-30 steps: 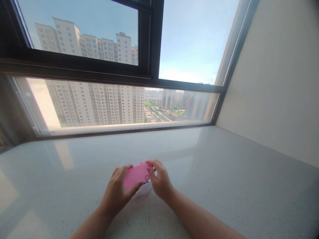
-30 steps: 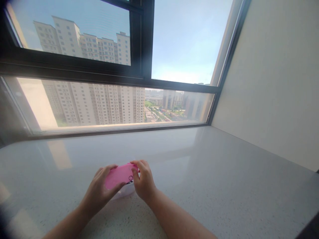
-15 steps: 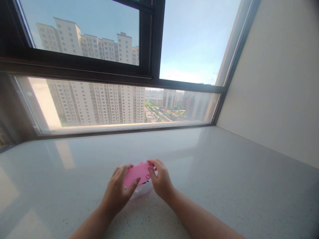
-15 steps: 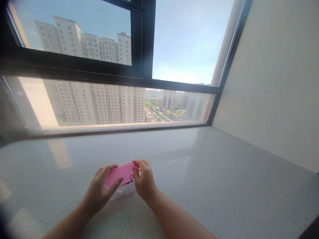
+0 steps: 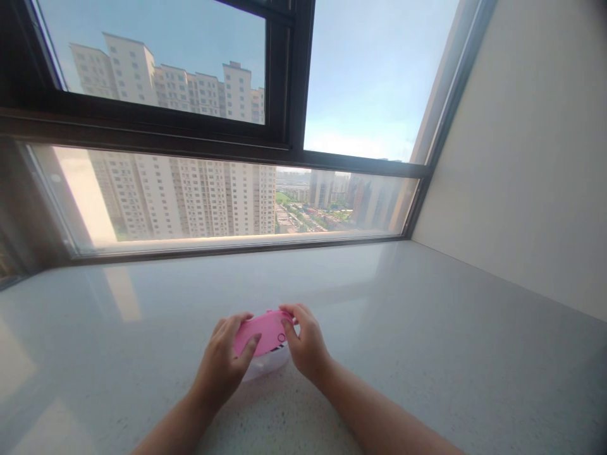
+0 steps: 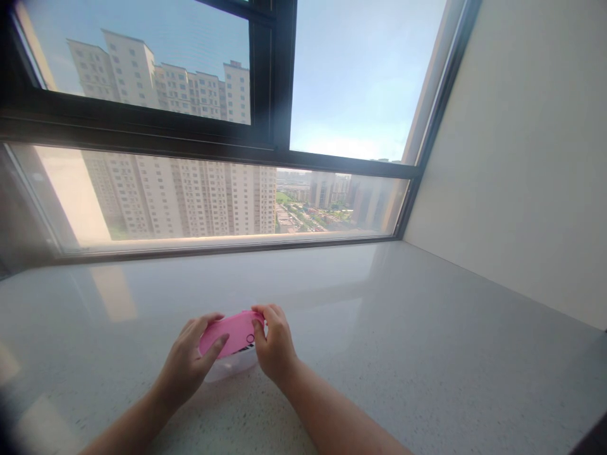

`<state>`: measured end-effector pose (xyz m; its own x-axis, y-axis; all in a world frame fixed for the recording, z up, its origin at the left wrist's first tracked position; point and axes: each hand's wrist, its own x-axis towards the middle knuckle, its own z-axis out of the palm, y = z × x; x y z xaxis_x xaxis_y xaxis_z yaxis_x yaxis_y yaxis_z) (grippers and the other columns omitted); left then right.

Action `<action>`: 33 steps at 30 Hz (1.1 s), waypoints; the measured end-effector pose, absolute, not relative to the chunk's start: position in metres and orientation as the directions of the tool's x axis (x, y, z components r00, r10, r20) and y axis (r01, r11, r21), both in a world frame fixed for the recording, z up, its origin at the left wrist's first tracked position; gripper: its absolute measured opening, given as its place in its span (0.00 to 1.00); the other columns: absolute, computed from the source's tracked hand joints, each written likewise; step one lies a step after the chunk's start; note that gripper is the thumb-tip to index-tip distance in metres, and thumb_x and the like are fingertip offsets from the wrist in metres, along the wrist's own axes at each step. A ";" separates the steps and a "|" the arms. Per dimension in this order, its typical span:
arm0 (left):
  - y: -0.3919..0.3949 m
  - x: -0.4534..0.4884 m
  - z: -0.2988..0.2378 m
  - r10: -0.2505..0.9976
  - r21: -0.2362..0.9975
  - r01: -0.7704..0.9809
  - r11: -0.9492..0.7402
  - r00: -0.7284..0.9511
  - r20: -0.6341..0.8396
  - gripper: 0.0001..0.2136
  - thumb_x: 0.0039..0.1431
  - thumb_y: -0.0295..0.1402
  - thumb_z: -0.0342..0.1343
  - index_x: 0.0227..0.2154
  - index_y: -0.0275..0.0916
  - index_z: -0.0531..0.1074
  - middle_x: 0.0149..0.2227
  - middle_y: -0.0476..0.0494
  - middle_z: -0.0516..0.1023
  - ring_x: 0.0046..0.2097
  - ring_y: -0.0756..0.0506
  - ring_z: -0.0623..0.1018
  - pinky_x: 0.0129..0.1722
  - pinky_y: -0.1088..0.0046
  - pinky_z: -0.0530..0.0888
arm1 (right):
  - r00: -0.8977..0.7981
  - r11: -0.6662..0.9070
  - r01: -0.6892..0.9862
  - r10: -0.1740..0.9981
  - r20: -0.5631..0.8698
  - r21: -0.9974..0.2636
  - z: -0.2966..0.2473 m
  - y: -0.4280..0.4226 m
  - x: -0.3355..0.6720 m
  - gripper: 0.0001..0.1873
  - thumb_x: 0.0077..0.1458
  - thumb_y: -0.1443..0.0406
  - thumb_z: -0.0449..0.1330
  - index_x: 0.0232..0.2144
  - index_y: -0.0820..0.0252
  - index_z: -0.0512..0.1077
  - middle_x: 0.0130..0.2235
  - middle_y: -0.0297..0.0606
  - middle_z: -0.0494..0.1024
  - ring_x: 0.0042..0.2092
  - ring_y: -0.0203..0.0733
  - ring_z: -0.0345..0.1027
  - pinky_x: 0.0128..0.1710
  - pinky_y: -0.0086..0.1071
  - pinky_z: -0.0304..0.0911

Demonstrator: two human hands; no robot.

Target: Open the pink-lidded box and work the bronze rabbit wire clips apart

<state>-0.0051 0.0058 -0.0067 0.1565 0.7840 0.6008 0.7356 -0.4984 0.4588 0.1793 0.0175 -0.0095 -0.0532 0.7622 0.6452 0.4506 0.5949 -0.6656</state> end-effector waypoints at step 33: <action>0.005 -0.006 -0.001 0.760 0.424 0.722 -0.546 0.216 0.613 0.10 0.58 0.37 0.51 0.39 0.41 0.73 0.36 0.43 0.76 0.39 0.42 0.73 0.40 0.65 0.69 | 0.082 0.543 0.465 0.760 0.645 -0.699 -0.009 0.023 0.183 0.12 0.56 0.70 0.51 0.35 0.62 0.74 0.33 0.41 0.75 0.35 0.40 0.67 0.36 0.31 0.62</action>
<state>-0.0062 0.0051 -0.0013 0.2155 0.7605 0.6126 0.7222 -0.5464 0.4242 0.1830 0.0233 -0.0091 0.0819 0.7602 0.6446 0.4652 0.5428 -0.6992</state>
